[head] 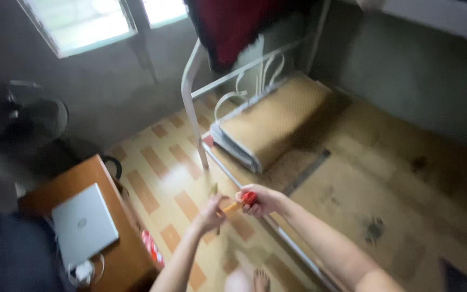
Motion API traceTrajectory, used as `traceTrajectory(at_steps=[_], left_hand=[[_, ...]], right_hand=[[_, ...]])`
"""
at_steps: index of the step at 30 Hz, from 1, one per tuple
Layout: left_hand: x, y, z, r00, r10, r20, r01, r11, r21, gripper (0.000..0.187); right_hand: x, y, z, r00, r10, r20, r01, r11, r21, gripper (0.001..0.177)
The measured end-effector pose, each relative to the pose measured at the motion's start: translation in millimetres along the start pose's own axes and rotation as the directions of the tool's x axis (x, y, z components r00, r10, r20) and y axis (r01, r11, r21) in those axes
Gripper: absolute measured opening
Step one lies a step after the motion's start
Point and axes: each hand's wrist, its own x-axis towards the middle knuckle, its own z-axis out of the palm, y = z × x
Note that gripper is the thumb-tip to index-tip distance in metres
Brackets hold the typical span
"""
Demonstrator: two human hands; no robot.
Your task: The person organizes items on a table, including a bottle, a purple toy, and a metal bar. They then pick up a broom and sweep the floor around a bed and a small table. Finally, they arrange toiletries on top of a washing machine.
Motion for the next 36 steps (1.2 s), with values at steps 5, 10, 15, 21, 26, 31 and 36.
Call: traceTrajectory(at_steps=[5, 10, 15, 21, 26, 31, 36], left_hand=[[98, 20, -43, 0.982, -0.190, 0.013, 0.187, 0.973, 0.135, 0.034], [162, -5, -91, 0.904, -0.263, -0.338, 0.321, 0.939, 0.128, 0.032], [207, -59, -128, 0.895, -0.058, -0.442, 0.235, 0.904, 0.358, 0.018], [265, -109, -190, 0.969, -0.189, -0.157, 0.227, 0.932, 0.282, 0.021], [295, -145, -255, 0.993, -0.091, -0.081, 0.112, 0.944, 0.312, 0.020], [330, -183, -301, 0.997, -0.048, -0.065, 0.061, 0.973, 0.224, 0.024], [370, -225, -314, 0.996, -0.056, -0.070, 0.071, 0.970, 0.231, 0.023]], right_hand=[[57, -118, -30, 0.955, -0.151, 0.256, 0.175, 0.982, -0.074, 0.052], [74, -192, 16, 0.925, -0.376, -0.049, 0.378, 0.926, 0.018, 0.059], [126, -237, 27, 0.802, -0.562, -0.201, 0.507, 0.819, -0.268, 0.037], [227, -302, -22, 0.641, -0.549, -0.536, 0.227, 0.803, -0.551, 0.044], [253, -345, -19, 0.609, -0.503, -0.613, 0.011, 0.778, -0.628, 0.055], [266, -387, -27, 0.659, -0.461, -0.594, -0.072, 0.748, -0.660, 0.057], [308, -409, -98, 0.620, -0.376, -0.688, -0.013, 0.873, -0.488, 0.051]])
